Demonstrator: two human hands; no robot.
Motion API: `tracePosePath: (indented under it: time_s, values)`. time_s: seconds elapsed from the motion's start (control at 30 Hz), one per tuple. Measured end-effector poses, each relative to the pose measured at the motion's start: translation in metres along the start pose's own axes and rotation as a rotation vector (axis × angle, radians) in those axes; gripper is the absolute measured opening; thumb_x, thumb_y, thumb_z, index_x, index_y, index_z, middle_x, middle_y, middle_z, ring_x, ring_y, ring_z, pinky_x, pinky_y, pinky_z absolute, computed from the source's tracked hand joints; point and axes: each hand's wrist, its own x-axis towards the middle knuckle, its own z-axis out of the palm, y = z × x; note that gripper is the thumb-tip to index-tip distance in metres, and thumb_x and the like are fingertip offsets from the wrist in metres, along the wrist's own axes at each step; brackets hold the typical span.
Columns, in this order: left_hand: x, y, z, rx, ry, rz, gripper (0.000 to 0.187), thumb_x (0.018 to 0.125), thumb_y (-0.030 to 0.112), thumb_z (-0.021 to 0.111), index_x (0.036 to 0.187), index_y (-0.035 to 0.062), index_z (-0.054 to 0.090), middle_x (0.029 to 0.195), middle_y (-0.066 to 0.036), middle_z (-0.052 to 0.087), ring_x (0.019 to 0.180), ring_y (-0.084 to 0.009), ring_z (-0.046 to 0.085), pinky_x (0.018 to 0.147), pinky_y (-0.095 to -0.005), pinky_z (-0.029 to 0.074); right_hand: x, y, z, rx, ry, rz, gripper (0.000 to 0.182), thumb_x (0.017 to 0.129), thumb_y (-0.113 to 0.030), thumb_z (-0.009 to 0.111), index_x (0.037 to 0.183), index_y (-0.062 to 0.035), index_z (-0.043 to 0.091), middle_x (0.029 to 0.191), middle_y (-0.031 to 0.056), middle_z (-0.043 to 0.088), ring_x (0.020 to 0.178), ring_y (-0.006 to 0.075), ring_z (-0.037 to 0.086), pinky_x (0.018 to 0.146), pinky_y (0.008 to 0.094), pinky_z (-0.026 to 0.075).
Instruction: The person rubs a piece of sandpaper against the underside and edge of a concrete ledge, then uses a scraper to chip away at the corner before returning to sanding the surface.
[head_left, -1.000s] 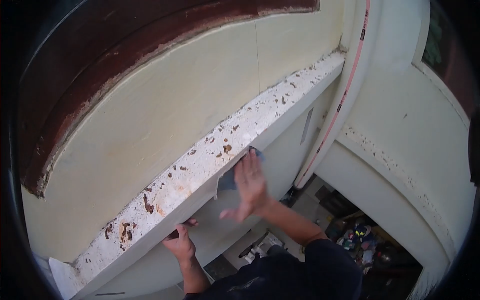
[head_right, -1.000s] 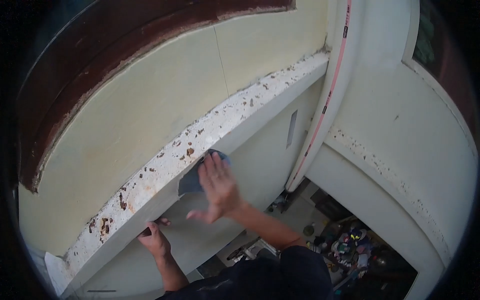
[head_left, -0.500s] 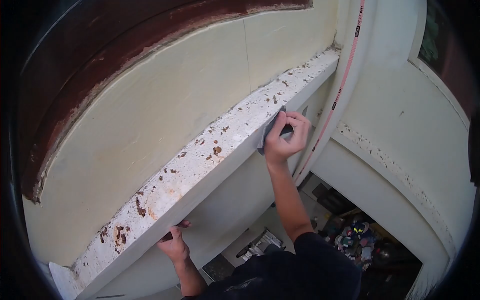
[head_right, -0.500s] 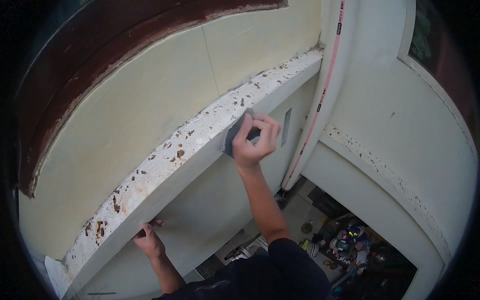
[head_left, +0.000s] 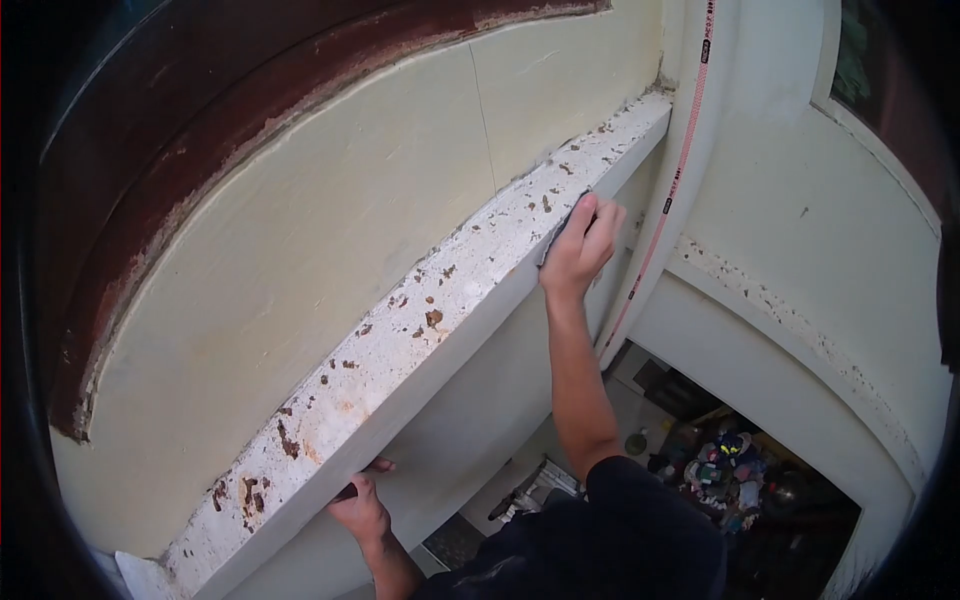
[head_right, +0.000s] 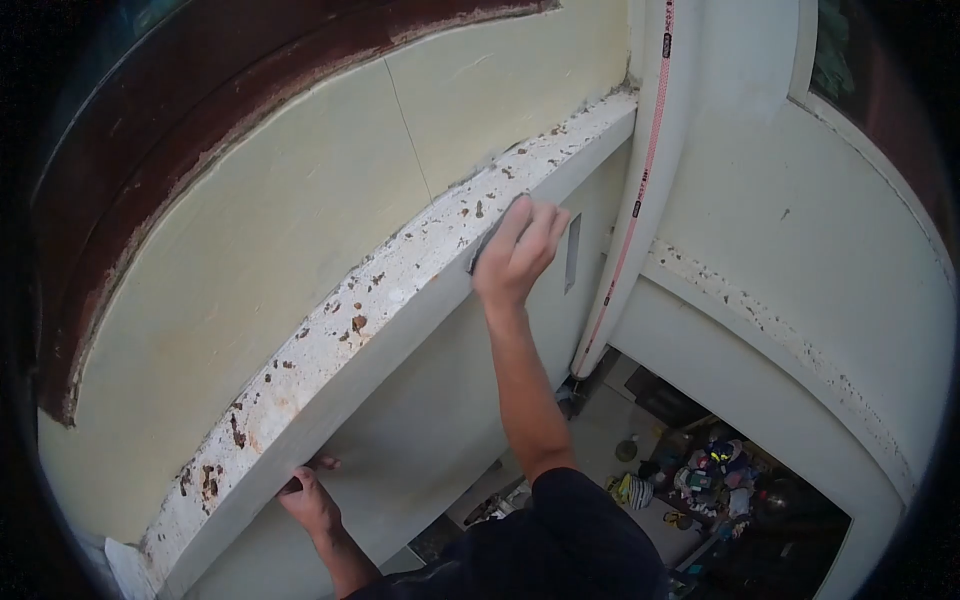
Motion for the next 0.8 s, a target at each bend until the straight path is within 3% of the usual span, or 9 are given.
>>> tracePosePath:
  time_s: [0.07,0.13,0.37,0.43,0.5,0.6,0.67,0.73,0.8]
  values:
    - [-0.001,0.0,0.002,0.022,0.026,0.021,0.05,0.094,0.038,0.063,0.113,-0.007,0.051,0.089,-0.019,0.062,0.065,-0.0243,0.062,0.058,-0.0373,0.053,-0.007,-0.005,0.0,0.003,0.018,0.022,0.015,0.093,-0.006,0.047,0.081,0.0032,0.047,0.078,0.0172,0.043,0.081,0.0337,0.043,0.074,0.0434,0.036]
    - [0.002,0.002,0.008,0.039,0.047,0.048,0.052,0.094,0.04,0.062,0.112,-0.0073,0.051,0.088,-0.019,0.063,0.065,-0.024,0.062,0.058,-0.0374,0.053,-0.032,-0.014,-0.006,0.063,-0.061,-0.328,0.013,0.093,-0.003,0.046,0.082,0.0041,0.047,0.079,0.0181,0.045,0.081,0.0341,0.043,0.073,0.043,0.037]
    - [-0.007,0.005,0.02,0.088,0.146,0.054,0.048,0.095,0.038,0.06,0.103,-0.0087,0.054,0.078,-0.017,0.063,0.064,-0.0223,0.062,0.058,-0.0348,0.052,-0.007,0.0,-0.007,0.001,-0.069,-0.143,0.012,0.091,-0.003,0.047,0.081,0.0037,0.046,0.082,0.0203,0.047,0.079,0.0336,0.043,0.071,0.0416,0.039]
    - [-0.007,0.005,0.038,0.117,0.2,0.064,0.045,0.096,0.036,0.06,0.099,-0.0083,0.057,0.076,-0.017,0.064,0.063,-0.0216,0.062,0.059,-0.0336,0.052,-0.019,0.0,-0.013,0.032,-0.12,-0.296,0.012,0.092,-0.002,0.047,0.081,0.0036,0.046,0.082,0.0192,0.046,0.077,0.0331,0.043,0.07,0.0412,0.038]
    - [-0.009,0.004,0.054,0.137,-0.233,0.176,0.038,0.094,0.031,0.06,0.089,-0.0057,0.062,0.07,-0.016,0.066,0.062,-0.0206,0.064,0.063,-0.032,0.052,-0.012,0.01,-0.014,0.019,-0.164,-0.477,0.011,0.093,-0.002,0.045,0.082,0.0027,0.045,0.083,0.0166,0.043,0.074,0.031,0.042,0.069,0.0402,0.037]
    - [0.005,0.001,0.077,0.081,-0.379,0.44,0.032,0.091,0.028,0.063,0.084,-0.0031,0.066,0.068,-0.014,0.068,0.063,-0.0205,0.066,0.066,-0.0318,0.053,0.026,0.042,-0.009,0.02,-0.103,-0.198,0.012,0.091,-0.002,0.045,0.08,0.0015,0.045,0.083,0.0164,0.043,0.075,0.0298,0.042,0.07,0.041,0.037]
    - [0.018,0.008,0.088,0.075,-0.383,0.445,0.029,0.09,0.026,0.065,0.083,-0.0022,0.066,0.069,-0.014,0.069,0.063,-0.0206,0.067,0.066,-0.0316,0.053,0.027,0.045,-0.008,0.038,-0.097,-0.127,0.012,0.091,-0.003,0.046,0.08,0.001,0.044,0.083,0.0153,0.043,0.076,0.0285,0.042,0.069,0.0395,0.037]
    - [0.029,0.004,0.102,0.058,-0.389,0.456,0.026,0.089,0.024,0.067,0.083,-0.0013,0.067,0.071,-0.013,0.069,0.064,-0.0207,0.068,0.067,-0.0315,0.054,0.014,0.03,-0.009,-0.018,-0.122,-0.467,0.016,0.095,-0.005,0.046,0.08,0.0009,0.043,0.083,0.013,0.041,0.076,0.0261,0.041,0.07,0.0359,0.037]
    - [0.036,-0.005,0.113,-0.002,-0.404,0.441,0.02,0.077,0.013,0.079,0.089,-0.0008,0.07,0.077,-0.012,0.071,0.072,-0.0223,0.07,0.07,-0.0315,0.055,0.018,0.041,-0.016,-0.03,-0.178,-0.549,0.016,0.096,-0.005,0.045,0.081,0.0005,0.043,0.085,0.0121,0.041,0.078,0.0243,0.041,0.072,0.0344,0.037]
